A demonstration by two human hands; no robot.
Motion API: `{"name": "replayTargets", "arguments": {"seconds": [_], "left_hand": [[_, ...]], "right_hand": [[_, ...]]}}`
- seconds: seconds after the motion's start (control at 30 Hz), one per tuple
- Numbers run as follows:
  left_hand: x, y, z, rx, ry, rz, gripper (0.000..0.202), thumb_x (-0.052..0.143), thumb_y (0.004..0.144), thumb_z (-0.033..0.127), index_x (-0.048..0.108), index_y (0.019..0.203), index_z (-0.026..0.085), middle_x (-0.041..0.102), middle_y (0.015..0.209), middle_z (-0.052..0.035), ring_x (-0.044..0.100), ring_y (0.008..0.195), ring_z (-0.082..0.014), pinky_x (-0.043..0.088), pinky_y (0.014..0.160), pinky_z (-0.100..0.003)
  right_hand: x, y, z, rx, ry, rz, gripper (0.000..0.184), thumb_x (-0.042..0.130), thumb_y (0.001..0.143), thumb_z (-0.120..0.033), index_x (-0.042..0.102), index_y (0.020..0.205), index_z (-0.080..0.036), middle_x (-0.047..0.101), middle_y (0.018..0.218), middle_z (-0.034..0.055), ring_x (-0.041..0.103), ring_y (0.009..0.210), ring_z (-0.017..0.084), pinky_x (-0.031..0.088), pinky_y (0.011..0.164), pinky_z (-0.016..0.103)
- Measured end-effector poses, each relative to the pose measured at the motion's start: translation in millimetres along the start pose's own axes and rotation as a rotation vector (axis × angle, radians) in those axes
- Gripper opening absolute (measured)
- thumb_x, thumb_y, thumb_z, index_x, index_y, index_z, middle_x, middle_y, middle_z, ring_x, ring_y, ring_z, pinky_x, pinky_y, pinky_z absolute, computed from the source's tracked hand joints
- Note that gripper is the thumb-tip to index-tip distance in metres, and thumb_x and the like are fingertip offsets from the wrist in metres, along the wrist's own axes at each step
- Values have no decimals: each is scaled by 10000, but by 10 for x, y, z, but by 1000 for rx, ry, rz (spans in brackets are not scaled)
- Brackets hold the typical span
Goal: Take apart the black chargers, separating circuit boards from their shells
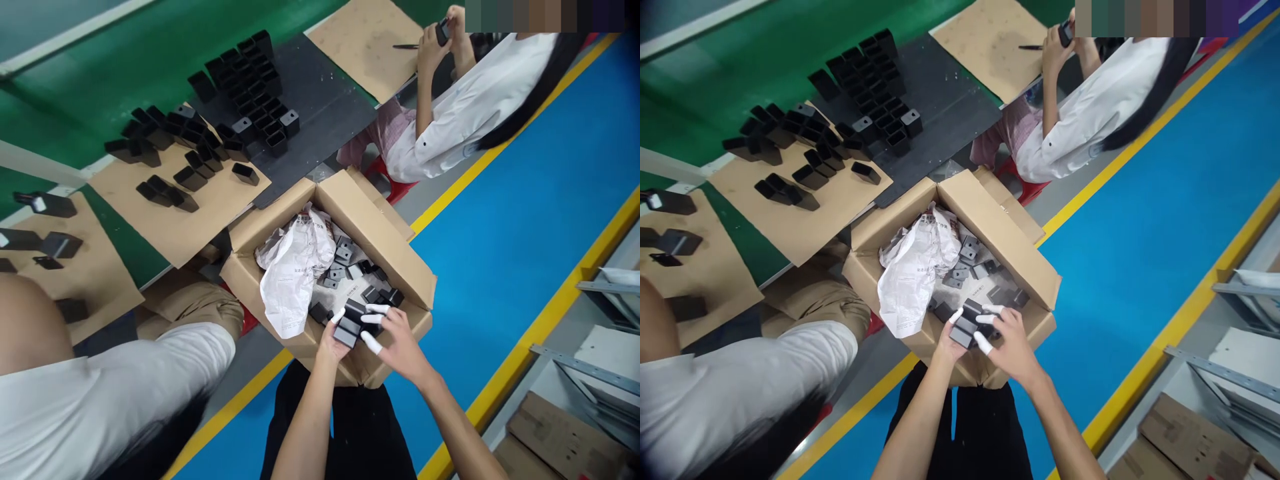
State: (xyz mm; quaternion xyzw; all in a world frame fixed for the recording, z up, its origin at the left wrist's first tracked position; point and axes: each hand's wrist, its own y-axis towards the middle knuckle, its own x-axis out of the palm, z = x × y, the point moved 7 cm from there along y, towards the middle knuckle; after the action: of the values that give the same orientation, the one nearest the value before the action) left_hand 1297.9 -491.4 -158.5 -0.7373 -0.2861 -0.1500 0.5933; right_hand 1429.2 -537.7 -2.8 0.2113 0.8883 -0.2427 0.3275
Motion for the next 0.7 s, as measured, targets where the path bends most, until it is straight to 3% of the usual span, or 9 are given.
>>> {"name": "replayTargets", "arguments": {"seconds": [0.07,0.17,0.3,0.4,0.57,0.7], "left_hand": [[21,-90,21,29,-33,16,352,752,926,384,733,1169,130,836,938,-106,815,912,-278,645,947,-442],[51,-297,16,54,-66,26,404,740,930,440,739,1203,142,848,1020,-127,811,1042,-326,627,1012,-511],[25,-637,-67,58,-44,30,468,744,908,499,747,1225,155,846,1095,-151,775,1178,-378,591,1077,-571],[-54,-824,-102,86,-28,41,545,741,886,550,740,1267,160,828,1198,-160,753,1231,-392,595,1079,-571],[-159,-1003,-66,113,1,71,651,709,868,647,725,1332,190,771,1363,-152,745,1245,-401,639,1008,-577],[-121,-1062,-77,57,17,60,647,734,847,655,744,1299,193,805,1266,-165,757,1208,-431,627,994,-625]], "right_hand": [[12,159,265,54,34,72,362,494,1087,-467,685,1350,-308,687,1388,96,625,1316,280,506,1128,467],[276,581,721,154,-23,139,502,326,1122,-489,574,1477,-233,655,1419,157,613,1335,287,516,1106,468],[780,1185,1110,297,-162,168,686,628,980,-567,502,1543,-196,482,1585,225,465,1476,402,374,1205,569],[1023,1463,1231,412,-245,156,630,738,929,-485,584,1453,-171,506,1541,232,490,1430,423,332,1208,608],[1076,1616,1300,467,-325,104,460,719,985,-457,631,1367,-216,570,1479,116,554,1328,327,464,1128,566],[886,1472,1243,409,-363,67,490,803,865,-375,675,1309,-213,559,1368,164,540,1291,366,504,1013,486]]}}
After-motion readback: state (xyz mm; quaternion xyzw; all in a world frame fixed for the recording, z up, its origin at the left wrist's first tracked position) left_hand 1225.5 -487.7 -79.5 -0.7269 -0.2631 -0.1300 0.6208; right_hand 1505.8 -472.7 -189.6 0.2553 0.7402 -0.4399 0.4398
